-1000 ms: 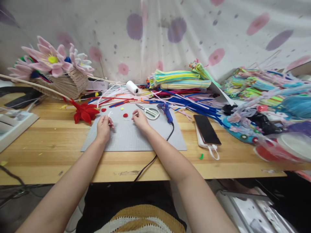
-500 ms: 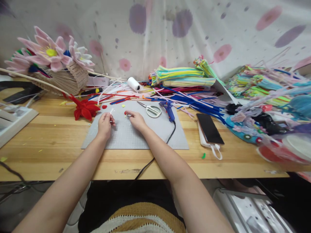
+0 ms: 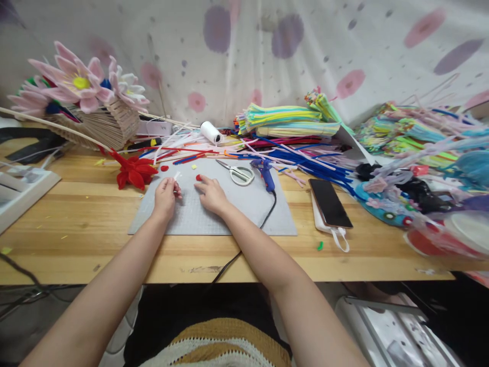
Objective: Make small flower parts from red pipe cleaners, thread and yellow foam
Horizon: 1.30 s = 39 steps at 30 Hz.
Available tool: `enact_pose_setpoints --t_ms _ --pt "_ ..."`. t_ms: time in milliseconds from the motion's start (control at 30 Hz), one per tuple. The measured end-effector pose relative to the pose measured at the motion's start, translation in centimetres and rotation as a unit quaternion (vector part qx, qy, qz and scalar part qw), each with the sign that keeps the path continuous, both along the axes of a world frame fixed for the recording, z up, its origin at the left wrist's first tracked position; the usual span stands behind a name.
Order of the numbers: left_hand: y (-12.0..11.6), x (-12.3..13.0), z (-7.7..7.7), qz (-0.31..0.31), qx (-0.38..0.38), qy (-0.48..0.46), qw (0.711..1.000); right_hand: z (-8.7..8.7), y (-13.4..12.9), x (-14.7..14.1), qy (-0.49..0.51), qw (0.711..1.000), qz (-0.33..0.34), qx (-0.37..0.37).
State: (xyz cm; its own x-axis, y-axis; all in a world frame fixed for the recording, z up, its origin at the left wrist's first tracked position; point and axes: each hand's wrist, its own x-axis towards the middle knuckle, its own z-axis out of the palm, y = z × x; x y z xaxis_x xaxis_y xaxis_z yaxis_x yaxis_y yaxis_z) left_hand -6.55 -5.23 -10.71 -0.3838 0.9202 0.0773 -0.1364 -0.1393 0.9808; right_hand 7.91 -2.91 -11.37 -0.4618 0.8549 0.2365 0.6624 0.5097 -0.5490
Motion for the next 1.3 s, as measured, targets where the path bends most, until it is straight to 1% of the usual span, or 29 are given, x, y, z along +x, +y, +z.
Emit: enact_pose_setpoints --t_ms 100,167,233,267,333,400,433,467,533,600,733,900,967,1067,1133,1200,1300 --pt "0.0 -0.1 0.0 -0.005 -0.003 0.021 1.0 -0.1 0.5 0.8 0.114 0.991 -0.06 -0.028" --pt "0.0 -0.1 0.0 -0.012 0.002 0.034 0.999 0.0 0.7 1.2 0.188 0.975 -0.111 -0.041" --pt "-0.2 -0.1 0.2 -0.03 0.02 0.05 0.998 0.3 0.8 1.3 0.253 0.956 -0.134 -0.062" --pt "-0.4 -0.1 0.3 -0.05 0.03 0.057 0.997 0.5 0.7 1.2 0.287 0.945 -0.126 -0.091" --pt "-0.7 0.1 0.5 -0.118 0.036 0.056 0.991 0.9 0.4 0.8 0.357 0.911 -0.075 -0.19" --pt "-0.9 0.4 0.6 -0.202 0.01 0.021 0.979 1.1 -0.2 0.2 0.418 0.861 -0.006 -0.29" --pt "-1.0 0.6 0.7 -0.237 -0.011 -0.006 0.972 1.1 -0.5 -0.1 0.442 0.836 0.023 -0.324" --pt "-1.1 0.7 0.7 -0.259 -0.031 -0.032 0.965 1.1 -0.7 -0.3 0.463 0.815 0.045 -0.345" --pt "-1.2 1.0 0.8 -0.276 -0.06 -0.064 0.957 1.1 -1.0 -0.7 0.495 0.785 0.067 -0.366" --pt "-1.2 1.1 0.8 -0.273 -0.072 -0.063 0.957 1.0 -1.0 -0.8 0.515 0.773 0.064 -0.364" --pt "-1.2 1.0 1.1 -0.287 -0.093 -0.041 0.953 0.8 -0.5 -0.7 0.528 0.778 0.036 -0.339" --pt "-0.9 0.6 1.3 -0.333 -0.141 -0.084 0.928 0.9 -0.1 0.0 0.513 0.792 0.024 -0.33" --pt "-0.8 0.6 1.2 -0.317 -0.143 -0.079 0.934 1.0 0.0 0.2 0.502 0.801 0.031 -0.325" --pt "-0.9 0.9 0.9 -0.249 -0.109 -0.045 0.961 1.2 -0.1 0.3 0.474 0.825 0.036 -0.305" --pt "-0.9 1.1 0.5 -0.214 -0.078 0.002 0.974 1.2 -0.2 0.2 0.458 0.842 0.027 -0.285" --pt "-0.9 1.2 0.0 -0.203 -0.049 0.065 0.976 1.2 -0.3 0.0 0.452 0.85 0.015 -0.27" --pt "-1.0 1.1 -0.4 -0.187 -0.014 0.155 0.97 1.0 -0.3 -0.2 0.445 0.858 0.001 -0.257"
